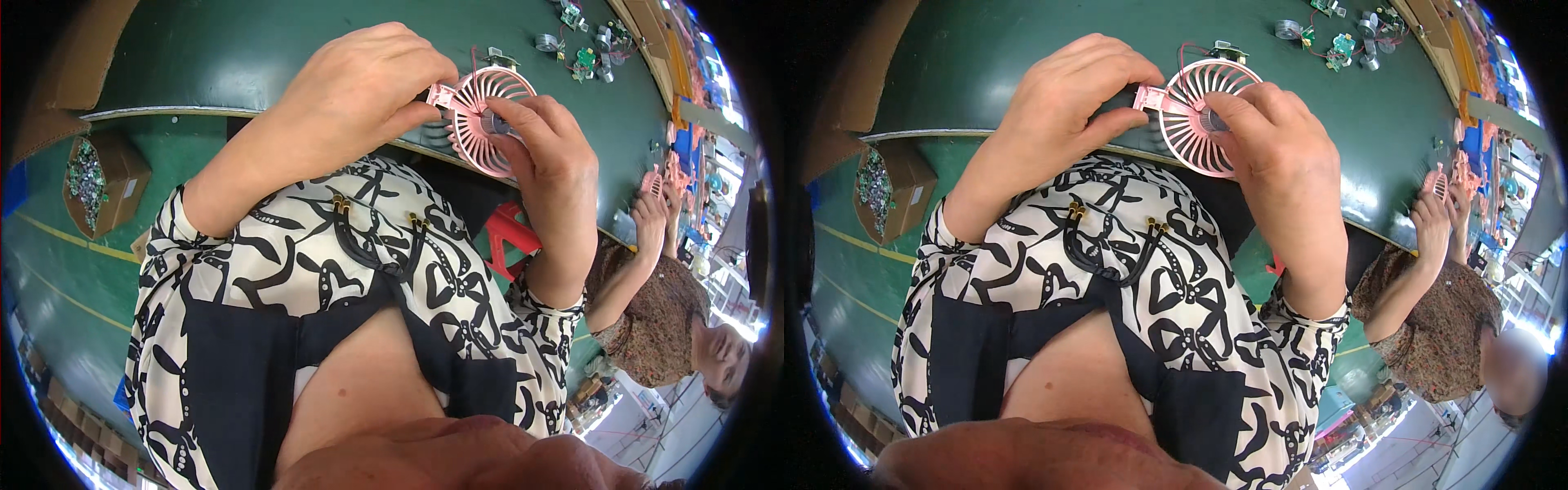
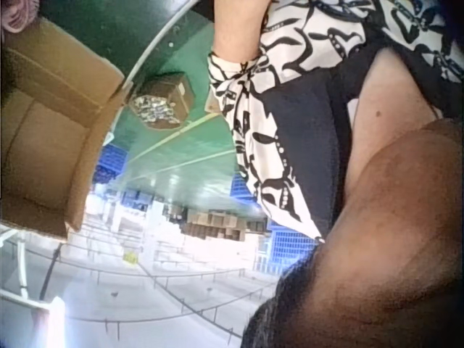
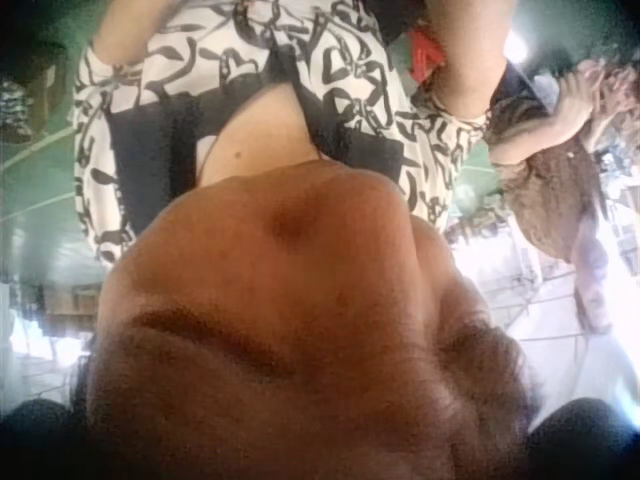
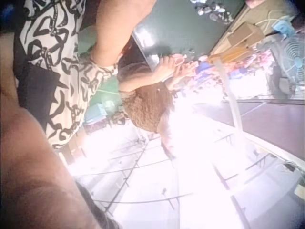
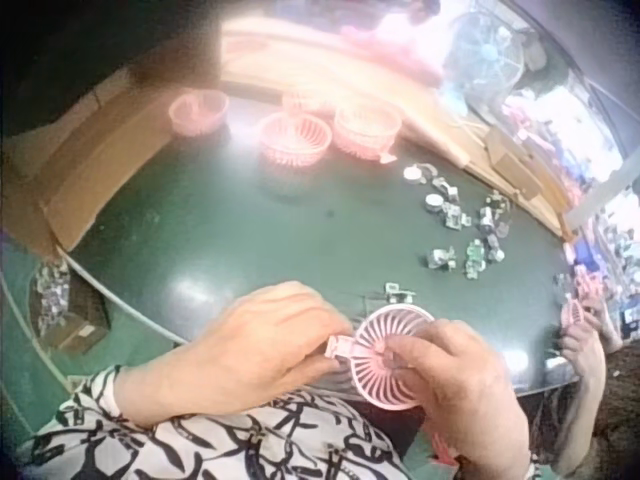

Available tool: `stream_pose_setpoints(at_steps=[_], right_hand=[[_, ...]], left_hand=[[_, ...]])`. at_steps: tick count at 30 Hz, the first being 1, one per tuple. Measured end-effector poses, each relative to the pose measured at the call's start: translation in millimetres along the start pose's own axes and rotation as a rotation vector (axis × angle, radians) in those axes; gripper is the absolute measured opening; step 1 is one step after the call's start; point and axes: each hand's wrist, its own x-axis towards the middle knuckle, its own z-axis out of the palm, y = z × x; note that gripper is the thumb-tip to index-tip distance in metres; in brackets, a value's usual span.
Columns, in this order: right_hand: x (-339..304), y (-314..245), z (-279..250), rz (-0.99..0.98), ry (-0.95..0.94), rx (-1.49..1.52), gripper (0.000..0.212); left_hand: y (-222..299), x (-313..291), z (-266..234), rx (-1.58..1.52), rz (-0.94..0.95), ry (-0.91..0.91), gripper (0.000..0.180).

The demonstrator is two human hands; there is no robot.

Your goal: Assembling small portable fans by placing motors and circuit boards into the plastic housings.

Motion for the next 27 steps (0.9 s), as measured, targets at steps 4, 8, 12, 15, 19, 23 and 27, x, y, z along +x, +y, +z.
stream_pose_setpoints(at_steps=[4, 8, 12, 15, 19, 23, 27], right_hand=[[4.9, -7.5, -5.4, -0.042, -0.075, -0.107, 0.032], [11.6, -7.9, -1.3, -0.100, -0.131, -0.245, 0.027], [7.5, -8.1, 2.5, -0.104, -0.096, -0.156, 0.034], [-10.1, -3.2, 2.7, -0.176, 0.030, 0.050, 0.049], [-40.3, 6.9, 36.1, -0.263, 0.134, -0.077, 0.058], [-45.4, 13.5, 50.5, -0.265, 0.218, -0.068, 0.060], [-60.8, 32.5, 49.2, -0.117, 0.471, 0.025, 0.055]], left_hand=[[0.8, -0.9, -3.0, 0.009, 0.021, 0.019, 0.031], [-3.5, -2.8, -6.0, 0.018, 0.010, 0.013, 0.031], [-5.6, -5.1, -12.1, 0.018, -0.001, -0.006, 0.030], [-2.0, -7.4, -15.0, 0.035, 0.023, -0.016, 0.029], [2.3, -10.7, -11.6, -0.019, -0.013, -0.040, 0.033], [-1.6, -3.4, -30.8, -0.005, -0.052, -0.081, 0.053], [-17.3, 34.9, -68.4, 0.615, 0.078, 0.048, 0.055]])
